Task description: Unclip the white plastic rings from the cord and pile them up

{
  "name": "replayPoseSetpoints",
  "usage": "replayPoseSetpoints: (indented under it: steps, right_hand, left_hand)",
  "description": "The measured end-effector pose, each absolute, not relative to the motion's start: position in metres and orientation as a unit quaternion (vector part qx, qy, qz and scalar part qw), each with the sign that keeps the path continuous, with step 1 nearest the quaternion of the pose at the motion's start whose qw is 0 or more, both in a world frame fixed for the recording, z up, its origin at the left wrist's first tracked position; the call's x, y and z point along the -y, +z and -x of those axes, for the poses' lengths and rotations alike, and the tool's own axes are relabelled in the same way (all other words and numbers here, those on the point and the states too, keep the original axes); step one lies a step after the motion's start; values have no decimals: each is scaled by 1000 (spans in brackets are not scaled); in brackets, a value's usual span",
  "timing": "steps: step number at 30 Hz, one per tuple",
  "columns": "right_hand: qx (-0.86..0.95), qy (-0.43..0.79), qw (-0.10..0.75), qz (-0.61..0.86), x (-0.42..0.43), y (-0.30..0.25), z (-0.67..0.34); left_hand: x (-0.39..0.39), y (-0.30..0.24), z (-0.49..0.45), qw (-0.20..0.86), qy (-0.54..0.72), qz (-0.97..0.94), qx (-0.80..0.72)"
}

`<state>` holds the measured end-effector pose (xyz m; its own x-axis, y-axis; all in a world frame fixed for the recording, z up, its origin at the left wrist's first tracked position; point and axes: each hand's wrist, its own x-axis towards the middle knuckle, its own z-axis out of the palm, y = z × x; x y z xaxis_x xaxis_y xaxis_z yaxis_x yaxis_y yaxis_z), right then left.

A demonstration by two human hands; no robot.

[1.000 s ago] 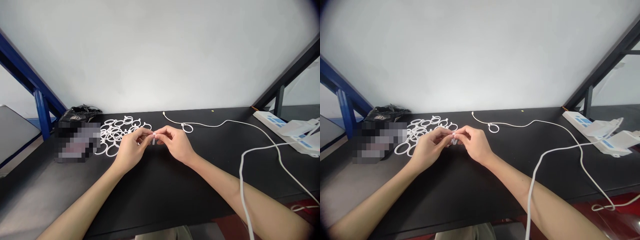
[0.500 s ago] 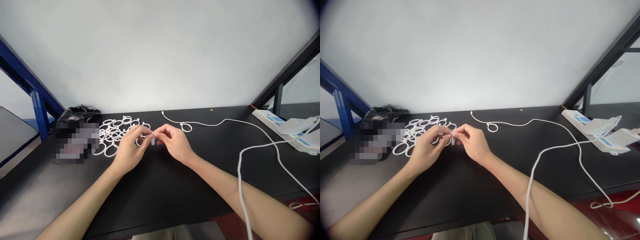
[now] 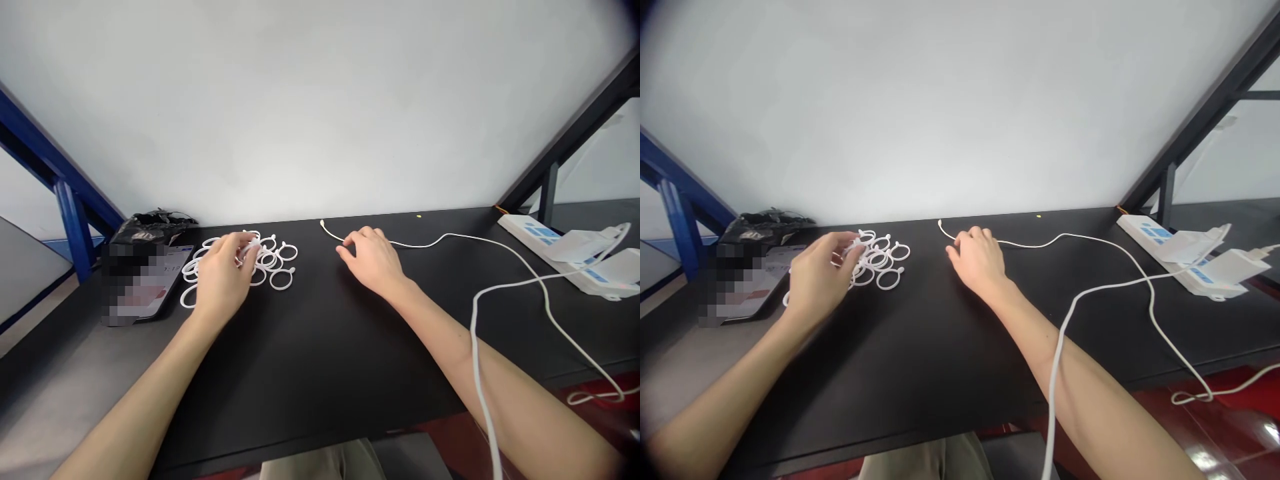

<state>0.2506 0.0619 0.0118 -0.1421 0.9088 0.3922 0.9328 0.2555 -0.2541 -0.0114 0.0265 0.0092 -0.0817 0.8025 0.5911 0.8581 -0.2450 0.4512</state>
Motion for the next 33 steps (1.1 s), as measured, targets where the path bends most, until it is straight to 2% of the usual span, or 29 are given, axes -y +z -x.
replayPoseSetpoints:
  steps: [4,8,12,15,19,21,27,33]
  right_hand:
    - [733,-72,175,653,-65,11,-262]
    - [740,-64,147,653,-59,9,-258]
    - [772,-62,138,617,-56,8,-251]
    - [798,12,185,573,-52,10,-242]
    - [805,212,347,433,-37,15,-223]
    - [778,296,393,390,-28,18,-215]
    - [730,378,427,378,-17,18,-206]
    - [719,403,423,378,-19,14,-205]
  left_hand:
    - [-38,2,29,138,-384,671,619]
    - [-41,-4,33,140,-322,697,625]
    - [-37,-2,29,141,-343,701,609]
    - [-32,2,19,97,-354,727,580]
    - [-20,8,-3,-32,-369,744,557]
    - [-14,11,-11,-113,-374,730,560]
    - [-8,15,-15,-238,-417,704,524]
    - [-9,18,-15,-210,-425,710,521]
